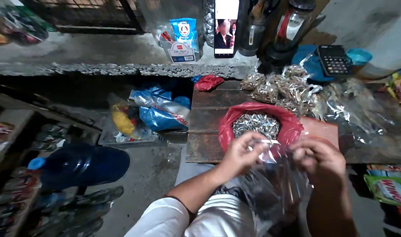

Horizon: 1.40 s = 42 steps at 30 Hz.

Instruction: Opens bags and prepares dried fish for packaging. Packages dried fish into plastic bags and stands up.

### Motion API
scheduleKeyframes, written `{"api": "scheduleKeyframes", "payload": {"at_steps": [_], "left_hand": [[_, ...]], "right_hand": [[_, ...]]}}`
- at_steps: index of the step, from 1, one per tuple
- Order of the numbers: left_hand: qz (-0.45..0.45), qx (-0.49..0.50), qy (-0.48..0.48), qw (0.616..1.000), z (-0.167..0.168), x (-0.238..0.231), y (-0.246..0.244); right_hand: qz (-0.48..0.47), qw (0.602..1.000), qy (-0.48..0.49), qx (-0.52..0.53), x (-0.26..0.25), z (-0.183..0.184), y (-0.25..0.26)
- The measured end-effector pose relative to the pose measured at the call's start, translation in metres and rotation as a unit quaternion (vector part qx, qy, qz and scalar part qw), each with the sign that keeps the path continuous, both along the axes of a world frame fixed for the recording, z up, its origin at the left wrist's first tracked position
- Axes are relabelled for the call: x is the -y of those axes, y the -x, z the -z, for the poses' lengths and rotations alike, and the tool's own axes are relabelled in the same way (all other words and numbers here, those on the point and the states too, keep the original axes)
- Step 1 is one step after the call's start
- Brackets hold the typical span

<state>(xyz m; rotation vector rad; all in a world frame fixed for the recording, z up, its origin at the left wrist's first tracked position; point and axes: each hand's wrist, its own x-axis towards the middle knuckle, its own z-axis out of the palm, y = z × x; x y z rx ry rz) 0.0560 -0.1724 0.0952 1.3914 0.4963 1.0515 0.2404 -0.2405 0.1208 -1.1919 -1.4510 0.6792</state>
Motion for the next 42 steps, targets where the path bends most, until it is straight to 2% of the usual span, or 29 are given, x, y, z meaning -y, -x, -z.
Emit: {"api": "scheduleKeyframes", "payload": {"at_steps": [3, 8, 13, 15, 19, 21, 23, 28, 30, 34, 38, 40, 42], "left_hand": [[-0.060, -0.015, 0.043, 0.997, 0.007, -0.013, 0.016], [-0.153, -0.021, 0.016, 0.988, 0.018, -0.025, 0.034], [-0.186, -0.023, 0.000, 0.982, 0.025, -0.028, 0.046], [-0.188, -0.020, -0.040, 0.981, 0.029, -0.029, 0.050], [-0.131, -0.039, -0.206, 0.969, 0.036, -0.033, 0.058], [-0.100, -0.046, -0.233, 0.966, 0.036, -0.031, 0.057], [-0.069, -0.045, -0.206, 0.975, 0.038, -0.030, 0.058], [0.070, -0.090, -0.118, 0.986, 0.041, -0.032, 0.086], [0.070, -0.103, -0.118, 0.985, 0.045, -0.036, 0.102], [-0.035, -0.067, -0.057, 0.995, 0.054, -0.049, 0.130], [-0.150, 0.039, 0.053, 0.987, 0.053, -0.056, 0.144], [-0.212, 0.084, 0.080, 0.970, 0.050, -0.058, 0.146], [-0.272, 0.087, 0.081, 0.955, 0.049, -0.060, 0.150]], "right_hand": [[-0.019, 0.999, 0.031, -0.017, -0.022, 0.004, 0.005], [-0.081, 0.996, 0.044, -0.002, -0.051, 0.007, 0.018], [-0.073, 0.995, 0.062, -0.018, -0.061, 0.006, 0.034], [-0.065, 0.997, 0.051, 0.004, -0.063, 0.006, 0.035], [-0.108, 0.989, 0.065, 0.072, -0.063, 0.000, 0.031], [-0.153, 0.980, 0.085, 0.096, -0.062, 0.002, 0.035], [-0.167, 0.977, 0.077, 0.105, -0.062, 0.003, 0.040], [-0.064, 0.995, -0.023, 0.073, -0.056, -0.003, 0.030], [-0.038, 0.997, -0.052, 0.038, -0.053, -0.002, 0.025], [-0.023, 0.998, -0.049, -0.012, -0.047, 0.002, 0.026], [-0.046, 0.998, -0.002, -0.038, -0.043, 0.007, 0.033], [-0.089, 0.996, 0.022, -0.001, -0.041, 0.011, 0.037], [-0.178, 0.979, 0.026, 0.097, -0.041, 0.014, 0.037]]}}
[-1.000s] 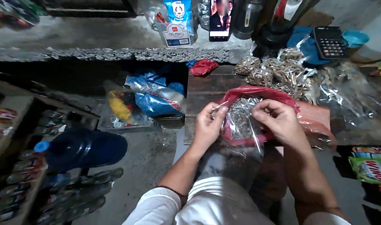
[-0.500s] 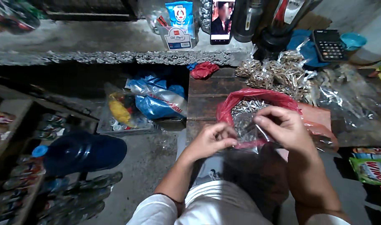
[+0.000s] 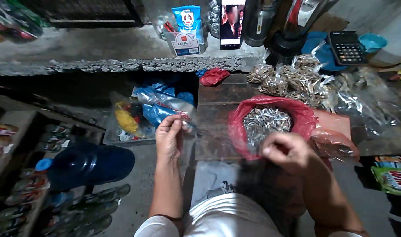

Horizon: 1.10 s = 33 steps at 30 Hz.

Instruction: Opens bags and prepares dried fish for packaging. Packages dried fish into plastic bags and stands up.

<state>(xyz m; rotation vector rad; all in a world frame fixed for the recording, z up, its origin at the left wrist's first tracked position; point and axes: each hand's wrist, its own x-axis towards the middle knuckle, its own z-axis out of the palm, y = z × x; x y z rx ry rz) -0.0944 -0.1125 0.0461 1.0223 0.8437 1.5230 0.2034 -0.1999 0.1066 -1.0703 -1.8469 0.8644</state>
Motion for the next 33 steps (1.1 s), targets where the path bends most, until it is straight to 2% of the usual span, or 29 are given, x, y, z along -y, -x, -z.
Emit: {"api": "scheduleKeyframes", "payload": {"at_steps": [2, 5, 7, 9, 12, 18, 23, 28, 33], "left_hand": [[-0.026, -0.023, -0.025, 0.999, 0.000, -0.002, 0.008], [0.026, -0.134, -0.130, 0.982, -0.008, 0.003, 0.015], [0.076, -0.221, -0.215, 0.948, -0.017, 0.010, 0.006], [0.106, -0.289, -0.288, 0.907, -0.024, 0.018, -0.013], [0.147, -0.328, -0.343, 0.868, -0.029, 0.028, -0.037], [0.165, -0.306, -0.350, 0.870, -0.029, 0.027, -0.043], [0.205, -0.323, -0.314, 0.869, -0.022, 0.018, -0.028], [0.146, -0.269, -0.273, 0.912, -0.014, 0.012, -0.012], [0.118, -0.209, -0.264, 0.934, -0.014, 0.012, -0.018]], "right_hand": [[-0.067, 0.995, -0.020, 0.075, -0.001, -0.003, -0.002], [-0.016, 0.997, -0.061, 0.048, -0.004, -0.008, 0.002], [0.023, 0.995, -0.088, 0.050, -0.006, -0.009, 0.013], [0.022, 0.991, -0.097, 0.091, -0.004, -0.010, 0.032], [0.020, 0.985, -0.114, 0.127, -0.002, -0.002, 0.058], [0.063, 0.991, -0.100, 0.070, -0.004, 0.004, 0.055], [0.084, 0.990, -0.116, 0.019, -0.008, 0.006, 0.034], [0.122, 0.987, -0.103, -0.009, -0.007, 0.008, 0.020], [0.127, 0.986, -0.104, -0.034, -0.006, 0.011, 0.022]]}}
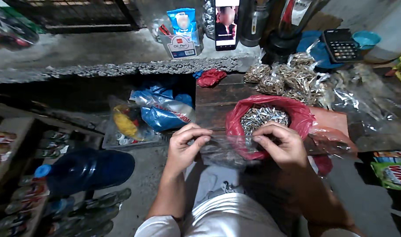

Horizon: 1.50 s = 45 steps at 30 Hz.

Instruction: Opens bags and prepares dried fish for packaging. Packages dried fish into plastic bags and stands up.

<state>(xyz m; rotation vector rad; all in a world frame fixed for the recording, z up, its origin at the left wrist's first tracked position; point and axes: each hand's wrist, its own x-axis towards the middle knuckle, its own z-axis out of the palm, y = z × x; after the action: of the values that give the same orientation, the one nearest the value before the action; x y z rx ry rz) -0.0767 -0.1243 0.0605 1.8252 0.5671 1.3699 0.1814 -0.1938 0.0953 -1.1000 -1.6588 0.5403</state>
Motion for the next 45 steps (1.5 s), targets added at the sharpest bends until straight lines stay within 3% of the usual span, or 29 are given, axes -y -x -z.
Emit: {"api": "scheduleKeyframes", "payload": {"at_steps": [12, 23, 27, 31, 34, 37, 40, 42, 43, 45], "left_hand": [[0.008, 0.033, 0.036, 0.999, 0.002, 0.001, -0.005], [0.035, 0.056, 0.010, 0.998, 0.006, -0.002, -0.007], [0.128, 0.106, 0.022, 0.986, 0.004, -0.002, -0.010], [0.322, 0.239, 0.086, 0.912, 0.004, 0.001, -0.018], [0.403, 0.269, 0.109, 0.868, 0.006, 0.002, -0.025], [0.388, 0.200, 0.102, 0.894, 0.017, -0.003, -0.029], [0.354, 0.164, 0.132, 0.911, 0.030, -0.006, -0.033], [0.322, 0.181, 0.173, 0.913, 0.036, -0.007, -0.030], [0.310, 0.191, 0.182, 0.913, 0.036, -0.008, -0.026], [0.306, 0.164, 0.149, 0.926, 0.034, -0.010, -0.015]], "right_hand": [[-0.006, 1.000, -0.016, -0.008, 0.002, 0.003, -0.001], [0.004, 0.999, -0.022, 0.035, 0.003, 0.005, 0.003], [-0.002, 0.999, -0.027, 0.044, 0.003, 0.006, 0.006], [-0.027, 0.999, -0.024, 0.041, 0.003, 0.007, 0.011], [-0.051, 0.998, -0.032, -0.004, 0.002, 0.008, 0.010], [-0.156, 0.980, -0.049, -0.115, -0.003, 0.010, 0.006], [-0.328, 0.907, -0.015, -0.263, -0.005, 0.010, 0.010], [-0.373, 0.870, 0.023, -0.321, -0.002, 0.006, 0.014], [-0.355, 0.879, 0.029, -0.318, -0.001, 0.004, 0.014], [-0.263, 0.931, 0.012, -0.252, -0.003, 0.004, 0.014]]}}
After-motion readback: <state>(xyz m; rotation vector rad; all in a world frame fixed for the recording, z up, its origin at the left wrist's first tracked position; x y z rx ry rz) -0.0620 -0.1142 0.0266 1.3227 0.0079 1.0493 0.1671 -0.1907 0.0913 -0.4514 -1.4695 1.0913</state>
